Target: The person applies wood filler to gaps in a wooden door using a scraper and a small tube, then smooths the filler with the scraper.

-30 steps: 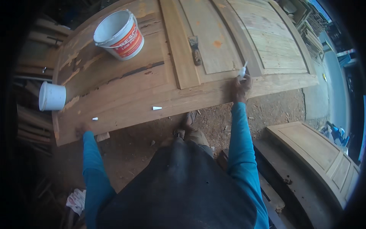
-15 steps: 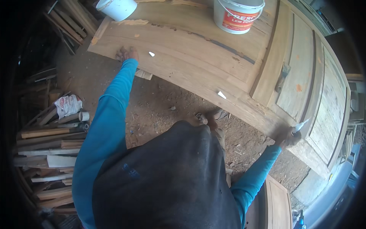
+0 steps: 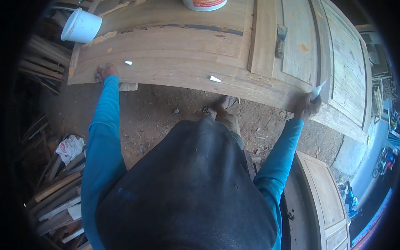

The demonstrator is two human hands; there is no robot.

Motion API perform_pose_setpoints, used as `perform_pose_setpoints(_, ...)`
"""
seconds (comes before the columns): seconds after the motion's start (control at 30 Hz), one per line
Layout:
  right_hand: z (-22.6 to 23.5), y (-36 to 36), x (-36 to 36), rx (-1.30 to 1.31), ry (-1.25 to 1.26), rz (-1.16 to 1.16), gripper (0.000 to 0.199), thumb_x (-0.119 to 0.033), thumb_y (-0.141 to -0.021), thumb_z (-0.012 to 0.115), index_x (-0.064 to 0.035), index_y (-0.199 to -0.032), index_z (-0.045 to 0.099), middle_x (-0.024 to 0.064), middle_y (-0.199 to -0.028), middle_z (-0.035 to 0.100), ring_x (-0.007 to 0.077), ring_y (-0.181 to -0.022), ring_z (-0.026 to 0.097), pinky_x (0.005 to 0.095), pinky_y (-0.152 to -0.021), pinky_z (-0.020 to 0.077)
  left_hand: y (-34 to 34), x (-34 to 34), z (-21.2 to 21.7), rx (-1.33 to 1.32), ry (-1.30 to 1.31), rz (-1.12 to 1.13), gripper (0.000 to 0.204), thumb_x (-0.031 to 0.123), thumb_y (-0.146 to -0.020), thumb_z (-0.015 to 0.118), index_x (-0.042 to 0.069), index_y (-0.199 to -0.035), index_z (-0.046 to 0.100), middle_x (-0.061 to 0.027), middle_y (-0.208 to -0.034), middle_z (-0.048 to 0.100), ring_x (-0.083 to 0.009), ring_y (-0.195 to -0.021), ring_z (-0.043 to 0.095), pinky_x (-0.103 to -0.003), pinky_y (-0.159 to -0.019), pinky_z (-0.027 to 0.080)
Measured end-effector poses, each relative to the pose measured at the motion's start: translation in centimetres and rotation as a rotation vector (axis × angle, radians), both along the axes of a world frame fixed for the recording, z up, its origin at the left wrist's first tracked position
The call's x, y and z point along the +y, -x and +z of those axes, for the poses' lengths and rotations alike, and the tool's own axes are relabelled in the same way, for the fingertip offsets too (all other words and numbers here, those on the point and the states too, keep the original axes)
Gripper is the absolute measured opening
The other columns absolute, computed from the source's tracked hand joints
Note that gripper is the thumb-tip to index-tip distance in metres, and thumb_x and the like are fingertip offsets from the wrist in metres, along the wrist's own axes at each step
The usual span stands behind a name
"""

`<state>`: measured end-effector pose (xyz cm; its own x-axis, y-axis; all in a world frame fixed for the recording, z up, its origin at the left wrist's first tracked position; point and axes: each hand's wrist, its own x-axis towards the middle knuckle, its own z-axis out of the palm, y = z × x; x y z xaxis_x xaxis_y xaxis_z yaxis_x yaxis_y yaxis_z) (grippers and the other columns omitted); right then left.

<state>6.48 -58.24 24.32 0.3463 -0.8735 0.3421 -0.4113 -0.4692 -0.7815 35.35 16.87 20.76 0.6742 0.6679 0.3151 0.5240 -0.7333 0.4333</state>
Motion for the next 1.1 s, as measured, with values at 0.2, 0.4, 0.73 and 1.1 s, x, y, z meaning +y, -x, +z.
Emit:
perform_pose_setpoints(0.2,-1.3,0.4,-1.2,-0.045,0.021,-0.016,0.035,-0.021,-0.09,0.071,0.0041,-0.115,0.068,0.0134,-0.102,0.072,0.0228,-0.092,0.067,0.0369,-0.084,0.0526,-0.4,-0.6,-0.1,0.086,0.001,-0.002,0.071,0.045,-0.089,0.061,0.0,-0.142,0.048,-0.0253,-0.155,0.034,-0.045,-0.145,0.027,-0.056,-0.118,0.031)
perform_pose_setpoints(0.4,0.0,0.2,-0.7,0.002,0.021,-0.023,0.039,-0.029,-0.091,0.071,0.0029,-0.113,0.069,0.0137,-0.101,0.073,0.0258,-0.092,0.067,0.0395,-0.085,0.0515,0.8,-2.1,1.3,0.138,0.093,0.006,0.072,0.045,-0.089,0.061,0.002,-0.144,0.044,-0.027,-0.151,0.036,-0.0439,-0.144,0.031,-0.057,-0.109,0.044)
perform_pose_setpoints(0.73,-0.5,0.1,-0.4,-0.061,-0.019,-0.068,0.038,-0.031,-0.092,0.073,0.0015,-0.111,0.07,0.0108,-0.098,0.073,0.0209,-0.088,0.067,0.0362,-0.084,0.0522,-0.1,-0.1,0.4,0.126,-0.001,-0.011,0.072,0.048,-0.09,0.063,0.002,-0.143,0.047,-0.0268,-0.15,0.038,-0.0434,-0.137,0.044,-0.054,-0.108,0.045)
perform_pose_setpoints(1.1,-1.0,-0.3,-1.0,-0.113,-0.046,-0.076,0.037,-0.028,-0.091,0.074,0.0002,-0.113,0.068,0.0127,-0.102,0.073,0.023,-0.089,0.068,0.0374,-0.084,0.0529,-0.1,1.0,-0.6,0.075,-0.094,-0.03,0.069,0.046,-0.09,0.064,0.003,-0.143,0.05,-0.0252,-0.149,0.042,-0.0408,-0.137,0.044,-0.052,-0.109,0.044)
